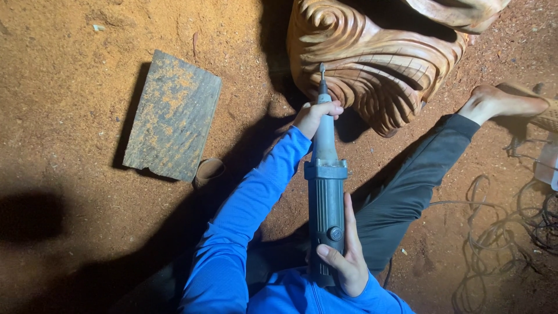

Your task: The person uses a rotary tool to carve intricate details into a large wooden sculpture while sitting on the ground.

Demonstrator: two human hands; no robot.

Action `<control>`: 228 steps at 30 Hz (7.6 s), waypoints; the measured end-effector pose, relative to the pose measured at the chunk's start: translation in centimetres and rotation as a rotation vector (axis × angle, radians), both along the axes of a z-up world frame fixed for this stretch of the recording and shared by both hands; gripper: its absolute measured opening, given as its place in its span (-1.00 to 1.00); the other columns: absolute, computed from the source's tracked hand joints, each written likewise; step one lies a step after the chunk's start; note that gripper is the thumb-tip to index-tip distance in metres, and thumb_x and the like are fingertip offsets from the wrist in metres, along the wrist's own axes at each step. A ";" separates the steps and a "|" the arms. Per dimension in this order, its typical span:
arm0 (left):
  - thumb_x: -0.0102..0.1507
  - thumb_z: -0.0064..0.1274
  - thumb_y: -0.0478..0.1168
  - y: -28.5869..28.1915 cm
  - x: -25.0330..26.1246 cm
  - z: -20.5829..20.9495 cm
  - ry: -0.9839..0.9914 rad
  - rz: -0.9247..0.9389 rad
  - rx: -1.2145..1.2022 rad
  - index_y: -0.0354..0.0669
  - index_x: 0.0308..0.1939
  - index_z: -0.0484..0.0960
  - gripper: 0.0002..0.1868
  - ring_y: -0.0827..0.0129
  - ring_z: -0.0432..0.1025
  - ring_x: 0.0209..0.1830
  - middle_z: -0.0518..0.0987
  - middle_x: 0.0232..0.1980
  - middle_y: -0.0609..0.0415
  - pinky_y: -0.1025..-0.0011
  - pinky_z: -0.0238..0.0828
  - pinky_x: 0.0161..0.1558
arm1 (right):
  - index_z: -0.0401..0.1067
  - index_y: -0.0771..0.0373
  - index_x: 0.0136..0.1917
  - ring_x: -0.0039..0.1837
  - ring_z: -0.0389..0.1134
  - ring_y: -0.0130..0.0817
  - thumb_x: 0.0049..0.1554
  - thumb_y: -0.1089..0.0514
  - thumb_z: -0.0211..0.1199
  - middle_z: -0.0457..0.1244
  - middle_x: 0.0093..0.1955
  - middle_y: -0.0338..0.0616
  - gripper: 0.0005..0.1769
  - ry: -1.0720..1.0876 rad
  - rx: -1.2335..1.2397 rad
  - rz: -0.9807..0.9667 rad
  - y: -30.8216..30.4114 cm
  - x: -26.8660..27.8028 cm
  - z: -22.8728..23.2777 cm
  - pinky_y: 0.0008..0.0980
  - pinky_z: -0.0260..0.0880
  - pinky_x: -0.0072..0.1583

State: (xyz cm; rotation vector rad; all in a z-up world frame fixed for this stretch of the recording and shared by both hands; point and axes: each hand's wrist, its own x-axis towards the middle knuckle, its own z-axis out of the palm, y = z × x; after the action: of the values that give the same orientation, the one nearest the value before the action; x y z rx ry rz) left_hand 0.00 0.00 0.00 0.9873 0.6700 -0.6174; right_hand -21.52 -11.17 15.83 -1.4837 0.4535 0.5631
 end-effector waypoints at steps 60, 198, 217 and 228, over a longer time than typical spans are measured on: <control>-0.13 0.27 0.00 -7.6 -1.0 -2.2 -0.167 0.047 0.103 -0.07 -0.62 0.73 -0.76 0.22 0.50 0.30 0.53 0.40 -0.24 0.43 0.38 0.04 | -0.34 0.15 0.70 0.60 0.04 -0.19 -0.08 0.09 0.38 -0.09 0.69 0.01 0.28 -0.115 -0.197 0.286 -13.7 -0.9 -5.6 -0.22 -0.10 0.57; -0.03 0.24 -0.09 -27.1 0.8 1.7 -0.053 0.156 0.122 -0.34 0.46 0.41 -0.04 0.42 0.57 -0.31 0.65 -0.37 -0.05 0.51 0.48 -0.24 | 0.24 0.26 0.53 0.47 0.30 -0.27 -0.13 0.12 0.49 0.23 0.51 0.06 -0.01 -0.471 -0.516 0.299 -39.7 -1.2 -7.5 -0.38 0.15 0.51; -0.06 0.26 -0.15 -26.6 -0.6 1.8 -0.074 0.083 0.135 -0.39 0.44 0.39 -0.04 0.38 0.55 -0.40 0.67 -0.31 -0.10 0.46 0.50 -0.26 | 0.18 0.25 0.56 0.49 0.28 -0.16 -0.10 0.10 0.44 0.18 0.55 0.07 -0.01 -0.320 -0.468 0.206 -37.1 -3.8 -6.2 -0.23 0.24 0.48; -0.13 0.30 -0.09 -26.0 -0.2 3.3 -0.053 0.096 0.116 -0.49 0.31 0.43 -0.05 0.34 0.57 -0.34 0.54 0.26 -0.13 0.44 0.49 -0.30 | 0.19 0.31 0.55 0.52 0.24 -0.18 -0.12 0.13 0.46 0.16 0.56 0.09 0.00 -0.391 -0.514 0.189 -35.4 -4.0 -5.3 -0.25 0.18 0.52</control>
State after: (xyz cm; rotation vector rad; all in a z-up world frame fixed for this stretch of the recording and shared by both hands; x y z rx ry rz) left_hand -0.18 -26.05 3.27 1.0692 0.7077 -0.4707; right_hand -25.53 -46.56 10.50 -2.0927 0.1513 0.2959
